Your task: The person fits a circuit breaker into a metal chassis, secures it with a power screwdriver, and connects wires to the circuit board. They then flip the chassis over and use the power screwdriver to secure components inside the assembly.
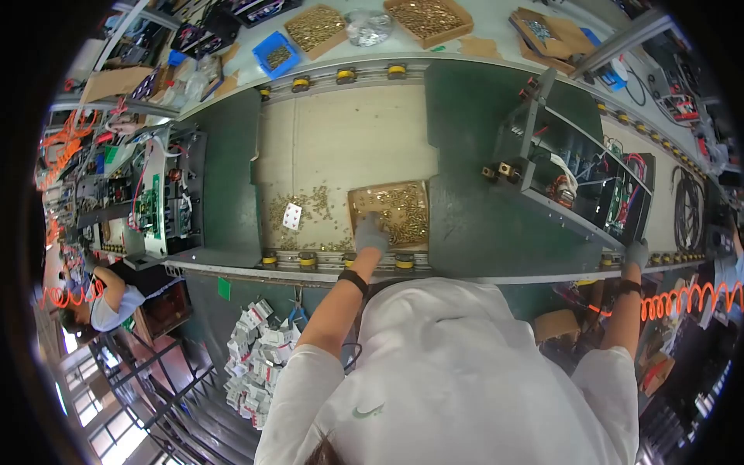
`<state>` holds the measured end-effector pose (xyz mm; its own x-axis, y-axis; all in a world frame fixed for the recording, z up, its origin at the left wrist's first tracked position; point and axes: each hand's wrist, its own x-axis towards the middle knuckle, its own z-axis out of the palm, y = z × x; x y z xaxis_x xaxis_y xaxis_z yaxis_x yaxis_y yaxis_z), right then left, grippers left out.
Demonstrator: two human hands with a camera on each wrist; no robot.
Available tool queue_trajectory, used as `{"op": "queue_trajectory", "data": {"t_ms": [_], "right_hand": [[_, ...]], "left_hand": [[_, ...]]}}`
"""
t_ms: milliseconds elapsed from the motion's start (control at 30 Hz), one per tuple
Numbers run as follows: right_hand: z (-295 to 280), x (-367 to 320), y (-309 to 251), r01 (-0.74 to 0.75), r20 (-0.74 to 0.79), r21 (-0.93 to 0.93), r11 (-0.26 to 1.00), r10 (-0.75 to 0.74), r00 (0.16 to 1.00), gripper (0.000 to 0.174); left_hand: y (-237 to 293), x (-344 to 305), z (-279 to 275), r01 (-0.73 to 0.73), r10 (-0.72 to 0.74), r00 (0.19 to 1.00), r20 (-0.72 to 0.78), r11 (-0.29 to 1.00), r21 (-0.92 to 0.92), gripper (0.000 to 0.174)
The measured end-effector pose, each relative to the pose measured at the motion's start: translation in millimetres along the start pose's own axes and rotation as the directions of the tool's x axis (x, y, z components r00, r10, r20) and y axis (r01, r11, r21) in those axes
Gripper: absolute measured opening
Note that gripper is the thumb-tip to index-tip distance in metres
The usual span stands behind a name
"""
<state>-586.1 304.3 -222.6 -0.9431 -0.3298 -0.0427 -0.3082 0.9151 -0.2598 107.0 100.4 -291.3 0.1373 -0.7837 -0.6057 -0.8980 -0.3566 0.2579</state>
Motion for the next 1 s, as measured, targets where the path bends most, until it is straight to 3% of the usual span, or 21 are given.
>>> {"op": "queue_trajectory", "data": {"t_ms": [33, 133, 167, 233, 267, 367, 433, 500, 633, 667, 733, 867, 967, 1000], "right_hand": [[1.7, 5.1, 8.2, 0.0, -0.039, -0.121, 0.993, -0.004, 0.999, 0.046], [10.6, 32.3, 32.6, -0.102, -0.02, -0.14, 0.985, 0.101, 0.995, 0.049], [12.9, 34.0, 37.0, -0.089, -0.035, -0.108, 0.99, 0.085, 0.996, 0.048], [11.2, 34.5, 35.5, -0.12, 0.008, -0.063, 0.991, 0.12, 0.993, 0.047], [14.2, 36.2, 41.0, -0.053, -0.026, -0.131, 0.99, 0.05, 0.998, 0.046], [-7.0, -0.3, 3.6, -0.07, -0.01, -0.126, 0.99, 0.07, 0.998, 0.048], [1.7, 8.9, 16.3, -0.133, -0.014, -0.024, 0.991, 0.133, 0.991, 0.049], [-1.1, -3.7, 5.5, -0.03, -0.024, -0.187, 0.982, 0.026, 0.999, 0.052], [-20.9, -55.2, -44.0, -0.028, -0.004, -0.116, 0.993, 0.027, 1.0, 0.042], [-24.0, -65.2, -53.8, -0.023, 0.0, -0.122, 0.992, 0.023, 1.0, 0.037], [-25.5, -78.3, -64.1, -0.008, -0.009, -0.143, 0.99, 0.007, 1.0, 0.036], [-36.6, -117.4, -104.4, -0.055, 0.027, -0.105, 0.993, 0.058, 0.998, 0.037], [-35.5, -134.9, -117.8, -0.001, -0.044, -0.071, 0.997, -0.003, 0.999, 0.038], [-33.3, -138.4, -122.2, -0.013, -0.013, -0.038, 0.999, 0.013, 1.0, 0.039]], "left_hand": [[6.9, -2.7, -5.7, -0.012, 0.012, 1.0, 0.01, 1.0, 0.006, 0.057], [33.3, -15.9, -16.5, -0.043, 0.043, 0.999, 0.004, 0.986, 0.163, 0.054], [33.3, -13.1, -8.3, -0.056, 0.054, 0.998, 0.015, 0.984, 0.167, 0.054], [25.5, 0.3, 15.9, -0.145, 0.113, 0.973, 0.202, 0.978, 0.15, 0.053], [19.8, 1.3, 27.1, -0.204, 0.177, 0.966, 0.186, 0.969, 0.138, 0.042], [17.4, 4.2, 28.7, -0.264, 0.212, 0.937, 0.278, 0.95, 0.167, 0.036], [2.2, 13.7, 31.9, -0.305, 0.269, 0.931, 0.248, 0.945, 0.12, 0.031], [-6.8, 22.4, 26.8, -0.231, 0.226, 0.955, 0.19, 0.973, 0.005, 0.03], [-40.7, 42.7, 27.1, -0.289, 0.279, 0.953, -0.115, 0.953, -0.086, 0.027], [-45.6, 47.9, 25.9, -0.303, 0.293, 0.949, -0.117, 0.949, -0.084, 0.027], [-50.5, 53.4, 23.8, -0.059, 0.051, 0.998, -0.039, 0.96, -0.274, 0.029], [-41.1, 30.7, -8.7, -0.132, 0.119, 0.99, -0.073, 0.968, -0.214, 0.029], [-48.7, 37.0, -8.7, -0.072, 0.059, 0.997, -0.054, 0.952, -0.299, 0.026], [-45.7, 30.4, -11.8, -0.026, 0.001, 0.998, -0.056, 0.89, -0.455, 0.026]]}}
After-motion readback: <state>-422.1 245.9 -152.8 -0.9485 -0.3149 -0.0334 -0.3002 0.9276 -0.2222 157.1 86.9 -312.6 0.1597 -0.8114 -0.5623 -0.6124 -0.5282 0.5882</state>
